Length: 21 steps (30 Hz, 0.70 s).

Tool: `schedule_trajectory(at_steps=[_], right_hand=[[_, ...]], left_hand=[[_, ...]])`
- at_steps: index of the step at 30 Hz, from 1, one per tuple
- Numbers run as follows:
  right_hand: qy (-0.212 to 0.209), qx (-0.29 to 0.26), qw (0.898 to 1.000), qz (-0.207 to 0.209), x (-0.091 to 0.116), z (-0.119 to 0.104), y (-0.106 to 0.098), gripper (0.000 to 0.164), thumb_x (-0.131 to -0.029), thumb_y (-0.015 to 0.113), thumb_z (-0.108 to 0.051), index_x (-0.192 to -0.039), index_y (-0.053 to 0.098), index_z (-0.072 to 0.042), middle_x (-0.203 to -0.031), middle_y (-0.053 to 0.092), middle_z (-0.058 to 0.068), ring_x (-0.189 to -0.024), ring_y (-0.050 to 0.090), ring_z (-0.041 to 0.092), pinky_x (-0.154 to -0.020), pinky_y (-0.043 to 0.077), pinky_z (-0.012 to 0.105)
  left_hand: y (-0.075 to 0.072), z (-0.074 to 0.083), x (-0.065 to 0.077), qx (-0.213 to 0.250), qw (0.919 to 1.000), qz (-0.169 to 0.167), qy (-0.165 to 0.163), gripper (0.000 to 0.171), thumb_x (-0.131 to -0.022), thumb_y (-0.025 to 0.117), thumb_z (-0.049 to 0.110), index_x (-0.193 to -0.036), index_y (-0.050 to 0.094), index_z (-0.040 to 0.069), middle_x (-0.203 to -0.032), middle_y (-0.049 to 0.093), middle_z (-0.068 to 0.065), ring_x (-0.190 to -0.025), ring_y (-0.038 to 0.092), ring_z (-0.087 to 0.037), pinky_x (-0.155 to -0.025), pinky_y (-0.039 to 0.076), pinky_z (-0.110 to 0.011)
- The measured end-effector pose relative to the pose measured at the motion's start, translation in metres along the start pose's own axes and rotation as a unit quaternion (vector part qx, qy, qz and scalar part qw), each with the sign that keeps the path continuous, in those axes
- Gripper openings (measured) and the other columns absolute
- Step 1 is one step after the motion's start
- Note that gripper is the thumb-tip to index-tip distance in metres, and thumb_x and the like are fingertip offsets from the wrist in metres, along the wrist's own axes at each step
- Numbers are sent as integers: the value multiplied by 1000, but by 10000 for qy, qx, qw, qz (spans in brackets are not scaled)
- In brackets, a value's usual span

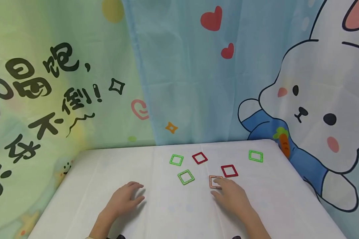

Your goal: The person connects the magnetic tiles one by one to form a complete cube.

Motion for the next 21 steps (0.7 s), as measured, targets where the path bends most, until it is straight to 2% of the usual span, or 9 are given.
schedule_trajectory(at_steps=[5, 9, 14, 18, 21], right_hand=[[-14, -281, 9996, -34, -4, -8, 1, 49, -84, 76, -24, -126, 63, -3, -125, 62, 14, -114, 57, 35, -91, 44, 57], [-6, -282, 9996, 41, -7, -8, -1, 49, -83, 77, -22, -127, 62, -3, -125, 62, 13, -114, 58, 33, -91, 45, 55], [169, -147, 9997, 44, -7, -2, -2, 46, -83, 78, -23, -122, 65, -2, -119, 64, 15, -113, 57, 36, -90, 45, 55], [361, -68, 9993, 13, -10, 9, -4, 47, -81, 78, -25, -119, 64, 0, -108, 66, 14, -100, 60, 32, -85, 47, 54], [337, -8, 9994, 66, -17, 15, -6, 47, -81, 78, -25, -116, 64, 2, -99, 65, 12, -90, 59, 28, -79, 48, 53]], left_hand=[[8, 13, -9, -43, 10000, 41, -45, 33, -88, 69, 34, -113, 69, 13, -113, 66, -3, -105, 62, -24, -85, 49, -42], [16, 24, -17, -12, 9999, 20, -155, 30, -88, 69, 34, -111, 70, 14, -111, 66, -2, -104, 62, -23, -86, 49, -41], [24, 41, -22, 99, 9999, 18, -102, 27, -88, 69, 32, -108, 72, 14, -108, 67, -1, -101, 62, -22, -84, 49, -40], [28, 50, -26, 146, 9999, 30, -47, 25, -88, 69, 31, -106, 72, 14, -107, 67, 0, -99, 63, -22, -83, 50, -39], [29, 55, -30, 165, 9998, 105, 0, 24, -89, 69, 32, -106, 72, 15, -107, 67, 0, -99, 63, -21, -83, 50, -38]])
Point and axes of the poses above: each hand's wrist, its own x-axis away from the middle knuckle, its own y-axis out of the palm, z = x × y, the point moved 10 cm from there along -x, towards the middle knuckle
